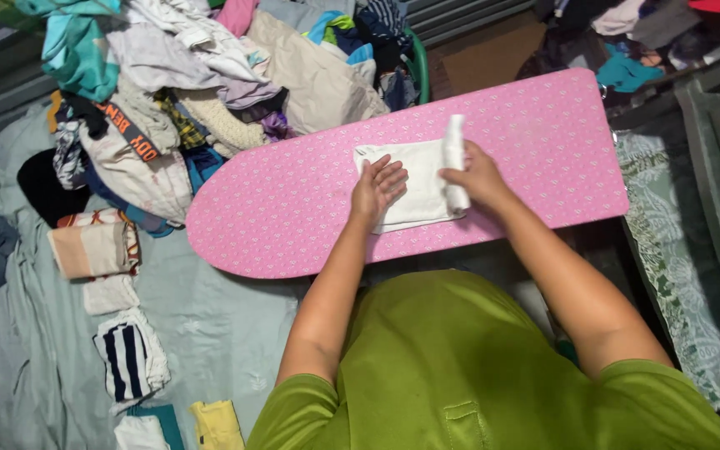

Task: The recorder folds various pieces of clothing on a bed and an ironing board.

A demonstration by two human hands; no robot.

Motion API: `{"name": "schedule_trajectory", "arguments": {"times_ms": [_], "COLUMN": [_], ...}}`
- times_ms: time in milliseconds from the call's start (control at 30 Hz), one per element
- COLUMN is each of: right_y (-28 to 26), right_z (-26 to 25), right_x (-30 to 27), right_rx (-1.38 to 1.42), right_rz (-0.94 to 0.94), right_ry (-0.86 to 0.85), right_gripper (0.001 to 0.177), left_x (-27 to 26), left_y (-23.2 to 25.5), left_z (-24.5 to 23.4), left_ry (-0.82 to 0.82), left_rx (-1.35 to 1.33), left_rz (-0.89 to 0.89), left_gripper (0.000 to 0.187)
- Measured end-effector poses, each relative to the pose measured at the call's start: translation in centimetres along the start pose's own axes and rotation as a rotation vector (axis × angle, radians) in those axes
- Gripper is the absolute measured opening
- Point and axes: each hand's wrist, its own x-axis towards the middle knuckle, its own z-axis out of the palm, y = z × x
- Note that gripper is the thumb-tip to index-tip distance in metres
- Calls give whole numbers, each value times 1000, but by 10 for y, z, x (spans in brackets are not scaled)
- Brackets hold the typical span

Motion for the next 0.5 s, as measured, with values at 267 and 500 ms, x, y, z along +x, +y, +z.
{"name": "schedule_trajectory", "arguments": {"times_ms": [267,500], "right_y": [18,-4], "right_z": [110,132], "right_x": [12,-1], "right_rx": [-475,-595], "right_rz": [-76,-111], "right_ry": [-126,-333], "right_gripper": [79,88], "left_x": [10,24], "left_y": [5,-12], "left_z": [-52,-70], "left_ry": [-58,168], "left_rx": [-336,118], "left_rz": [-184,-57], "left_gripper": [90,49]}}
